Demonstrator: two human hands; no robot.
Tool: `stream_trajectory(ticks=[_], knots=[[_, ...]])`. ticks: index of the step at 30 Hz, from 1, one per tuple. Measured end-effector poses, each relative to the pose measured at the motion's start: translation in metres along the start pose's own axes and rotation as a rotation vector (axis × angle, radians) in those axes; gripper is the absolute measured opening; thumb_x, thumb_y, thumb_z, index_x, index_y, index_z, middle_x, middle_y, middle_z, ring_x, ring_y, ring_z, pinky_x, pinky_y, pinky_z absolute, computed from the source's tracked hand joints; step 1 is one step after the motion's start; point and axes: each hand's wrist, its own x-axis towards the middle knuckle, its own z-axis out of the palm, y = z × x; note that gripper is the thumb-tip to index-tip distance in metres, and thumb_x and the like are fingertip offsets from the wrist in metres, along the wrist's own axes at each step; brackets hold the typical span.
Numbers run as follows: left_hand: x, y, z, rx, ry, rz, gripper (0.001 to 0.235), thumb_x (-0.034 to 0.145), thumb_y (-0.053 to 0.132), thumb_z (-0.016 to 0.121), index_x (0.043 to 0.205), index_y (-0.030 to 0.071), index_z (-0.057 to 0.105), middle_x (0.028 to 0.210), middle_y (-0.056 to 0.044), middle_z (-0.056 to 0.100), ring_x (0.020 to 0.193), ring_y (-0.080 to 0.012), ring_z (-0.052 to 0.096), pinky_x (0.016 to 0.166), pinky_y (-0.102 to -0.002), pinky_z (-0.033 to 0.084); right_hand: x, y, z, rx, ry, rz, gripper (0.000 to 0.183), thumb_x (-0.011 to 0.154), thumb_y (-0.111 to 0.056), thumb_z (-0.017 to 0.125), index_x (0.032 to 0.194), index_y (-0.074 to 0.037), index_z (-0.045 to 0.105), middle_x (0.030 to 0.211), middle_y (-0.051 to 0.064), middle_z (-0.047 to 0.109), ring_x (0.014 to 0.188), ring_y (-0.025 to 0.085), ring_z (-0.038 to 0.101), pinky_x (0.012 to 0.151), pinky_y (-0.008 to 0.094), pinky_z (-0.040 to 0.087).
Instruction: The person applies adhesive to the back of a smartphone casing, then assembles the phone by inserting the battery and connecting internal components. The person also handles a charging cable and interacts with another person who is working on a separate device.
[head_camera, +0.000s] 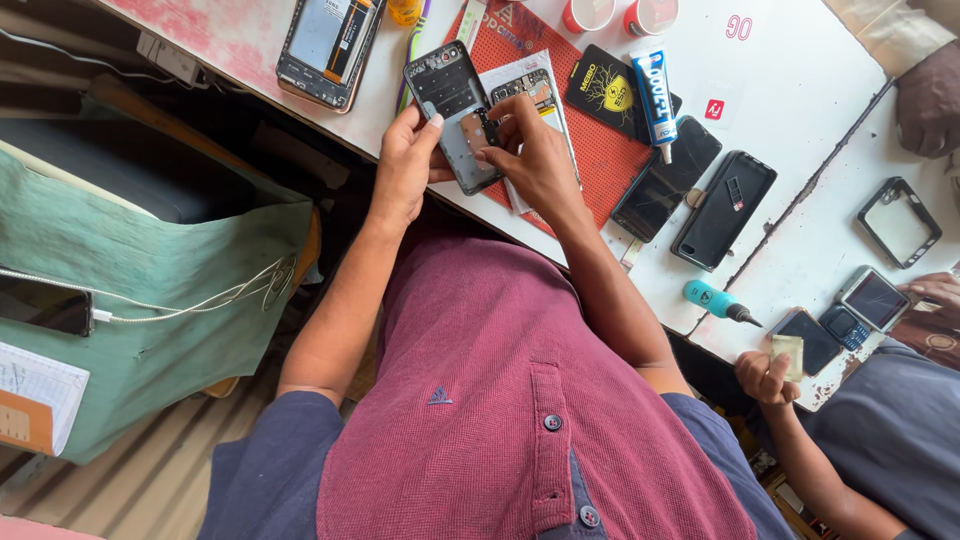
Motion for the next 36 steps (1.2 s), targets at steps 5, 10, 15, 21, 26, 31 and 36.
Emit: stream_trajectory(ticks=[5,10,15,21,26,31,36], knots=[[-0.003,-0.009,-0.017,0.087,0.038,0.058,0.018,0.108,0.015,0.053,0.119,0.002,0.06,0.104,-0.007,0.072,0.082,-0.0117,0.073,0.067,-0.03,0.066,-0.005,0.003,0.012,-0.019,0.092,-0.197,0.036,0.087,-0.008,0.085,0.118,-0.006,0.066,0.09,0.007,0.065,0.077,0.016,0.061,0.07,0.032,0.052],[-0.001,-0.01,-0.018,0.297,0.079,0.2,0.017,0.106,0.012,0.06,0.117,-0.001,0.06,0.094,-0.007,0.076,0.082,-0.0112,0.071,0.073,-0.027,0.058,0.002,0.028,0.007,0.024,0.256,-0.329,0.022,0.09,-0.001,0.083,0.109,-0.006,0.073,0.1,0.004,0.072,0.083,0.016,0.06,0.073,0.032,0.052],[-0.011,0.006,0.0,0.808,0.258,0.341,0.024,0.098,0.017,0.069,0.109,-0.004,0.064,0.073,-0.013,0.071,0.065,-0.026,0.071,0.064,-0.04,0.054,0.015,0.053,-0.046,0.462,0.146,-0.104,0.016,0.099,0.005,0.077,0.113,-0.003,0.075,0.103,0.004,0.071,0.091,0.008,0.064,0.078,0.022,0.052],[-0.022,0.029,0.018,1.005,0.287,0.26,0.031,0.1,0.027,0.071,0.106,-0.004,0.066,0.072,-0.019,0.072,0.071,-0.0375,0.071,0.072,-0.048,0.054,0.021,0.067,-0.085,0.666,0.081,-0.072,0.019,0.095,0.011,0.067,0.112,0.004,0.071,0.13,0.012,0.068,0.111,0.012,0.072,0.1,0.024,0.061],[-0.021,0.027,0.025,1.057,0.316,0.405,0.032,0.102,0.026,0.069,0.11,-0.005,0.066,0.092,-0.026,0.073,0.088,-0.0442,0.071,0.077,-0.051,0.056,0.024,0.082,-0.091,0.878,0.105,0.008,0.021,0.098,0.008,0.062,0.114,0.01,0.075,0.139,0.015,0.069,0.102,0.014,0.067,0.093,0.027,0.057],[-0.019,0.027,0.031,1.156,0.315,0.297,0.035,0.104,0.027,0.068,0.114,-0.006,0.064,0.097,-0.028,0.072,0.093,-0.0445,0.071,0.082,-0.051,0.058,0.031,0.079,-0.083,0.733,0.067,-0.037,0.017,0.095,0.011,0.07,0.111,0.005,0.066,0.129,0.01,0.065,0.115,0.018,0.072,0.103,0.034,0.062],[-0.017,0.035,0.042,1.348,0.346,0.43,0.036,0.1,0.029,0.073,0.12,0.0,0.064,0.105,-0.019,0.072,0.092,-0.0371,0.073,0.074,-0.048,0.058,0.06,0.049,-0.09,0.377,-0.156,-0.166,0.032,0.099,0.007,0.072,0.125,-0.004,0.057,0.119,0.011,0.075,0.118,0.019,0.074,0.1,0.032,0.062]])
